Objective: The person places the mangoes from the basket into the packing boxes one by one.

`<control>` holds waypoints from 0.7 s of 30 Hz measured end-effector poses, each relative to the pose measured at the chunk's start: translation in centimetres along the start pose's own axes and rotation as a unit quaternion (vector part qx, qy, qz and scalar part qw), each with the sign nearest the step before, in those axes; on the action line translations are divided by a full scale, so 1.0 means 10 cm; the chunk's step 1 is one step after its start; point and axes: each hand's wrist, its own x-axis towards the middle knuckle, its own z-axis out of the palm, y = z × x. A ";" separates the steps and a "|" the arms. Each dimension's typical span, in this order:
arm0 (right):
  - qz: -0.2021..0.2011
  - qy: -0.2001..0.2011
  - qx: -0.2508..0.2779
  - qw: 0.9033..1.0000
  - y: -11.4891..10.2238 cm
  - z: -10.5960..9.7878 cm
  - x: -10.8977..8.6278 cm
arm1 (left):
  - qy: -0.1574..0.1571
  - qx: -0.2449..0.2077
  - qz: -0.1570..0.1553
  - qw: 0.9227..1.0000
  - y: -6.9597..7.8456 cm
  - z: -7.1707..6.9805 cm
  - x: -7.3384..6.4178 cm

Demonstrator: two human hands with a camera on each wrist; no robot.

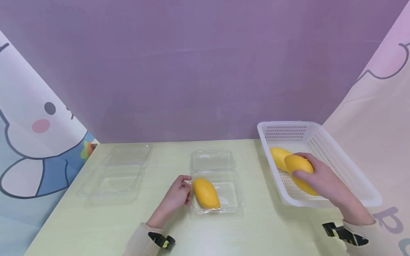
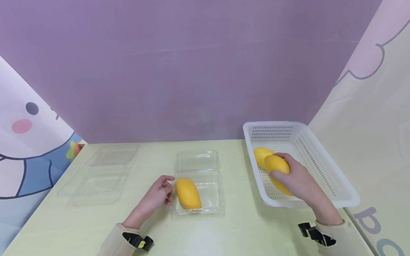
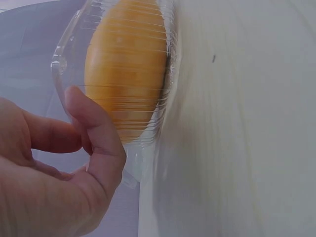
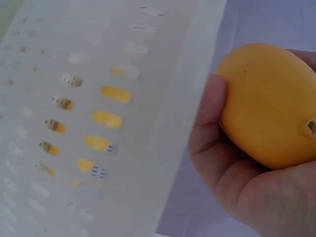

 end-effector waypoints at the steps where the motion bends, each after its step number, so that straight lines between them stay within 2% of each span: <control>1: -0.002 0.001 0.000 1.000 -0.02 0.00 -0.01 | 0.000 0.000 -0.001 1.000 0.00 0.00 0.00; 16: -0.031 0.021 0.019 0.999 -0.37 0.15 -0.06 | -0.001 -0.001 0.002 1.000 0.02 0.01 -0.02; 21: -0.036 0.019 0.043 0.998 -0.46 0.24 -0.05 | 0.001 -0.002 0.000 1.000 0.03 0.01 -0.02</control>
